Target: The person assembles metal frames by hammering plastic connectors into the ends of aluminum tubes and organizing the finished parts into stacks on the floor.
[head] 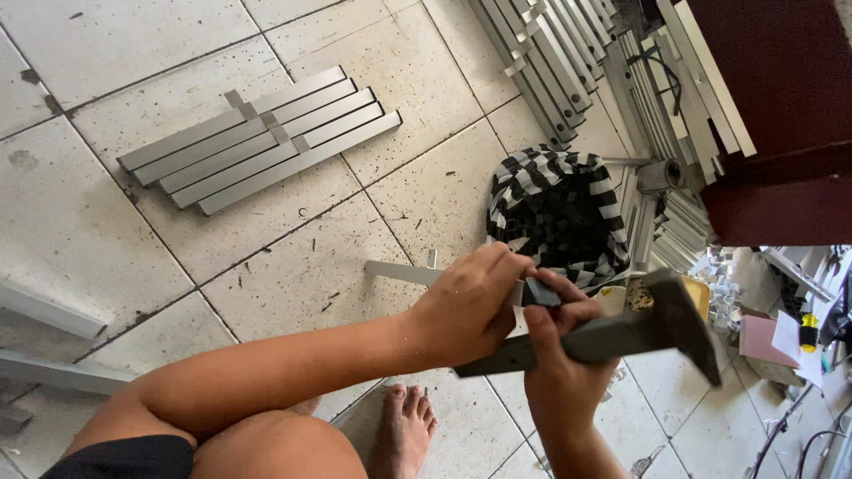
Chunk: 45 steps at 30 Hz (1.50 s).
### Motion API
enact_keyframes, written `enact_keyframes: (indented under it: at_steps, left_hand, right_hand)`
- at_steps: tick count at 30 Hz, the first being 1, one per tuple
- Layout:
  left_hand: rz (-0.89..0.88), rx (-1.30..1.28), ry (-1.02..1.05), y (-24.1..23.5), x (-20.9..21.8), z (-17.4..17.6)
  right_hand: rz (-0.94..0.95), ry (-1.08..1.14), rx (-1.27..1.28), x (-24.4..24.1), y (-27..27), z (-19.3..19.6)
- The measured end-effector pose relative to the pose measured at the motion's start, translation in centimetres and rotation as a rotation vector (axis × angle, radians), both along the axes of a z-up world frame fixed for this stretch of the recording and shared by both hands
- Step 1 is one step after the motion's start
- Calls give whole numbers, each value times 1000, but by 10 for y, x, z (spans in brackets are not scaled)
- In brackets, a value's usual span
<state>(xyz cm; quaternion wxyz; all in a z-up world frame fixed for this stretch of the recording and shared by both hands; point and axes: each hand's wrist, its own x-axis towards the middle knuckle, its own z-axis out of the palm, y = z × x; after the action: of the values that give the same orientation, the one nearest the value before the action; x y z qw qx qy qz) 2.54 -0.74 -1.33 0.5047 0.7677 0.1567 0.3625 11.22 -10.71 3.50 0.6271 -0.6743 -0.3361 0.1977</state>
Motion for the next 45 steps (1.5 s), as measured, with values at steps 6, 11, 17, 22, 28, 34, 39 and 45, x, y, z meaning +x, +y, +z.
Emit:
enact_keyframes:
  at_steps: [6, 11, 17, 22, 28, 34, 39, 45]
  left_hand:
    - [-54, 73, -30, -3, 0, -8]
    - [-121, 102, -63, -2, 0, -6]
    - [-128, 97, -60, -3, 5, -14]
    - [-121, 128, -129, -5, 3, -17]
    - [-96, 141, -164, -7, 2, -19]
    - [-114, 148, -171, -3, -2, -15]
    - [-167, 71, -183, 6, -9, -3]
    - [-113, 6, -200, 17, -13, -5]
  right_hand:
    - [239, -316, -149, 36, -8, 19]
    - [457, -364, -304, 56, -10, 36]
    - [421, -456, -222, 67, -17, 15]
    - [386, -687, -161, 41, -8, 36]
    - [383, -568, -100, 37, -12, 25]
    - [376, -475, -186, 48, -15, 19]
    - [520, -182, -157, 55, -17, 30]
    - [311, -227, -404, 60, -33, 61]
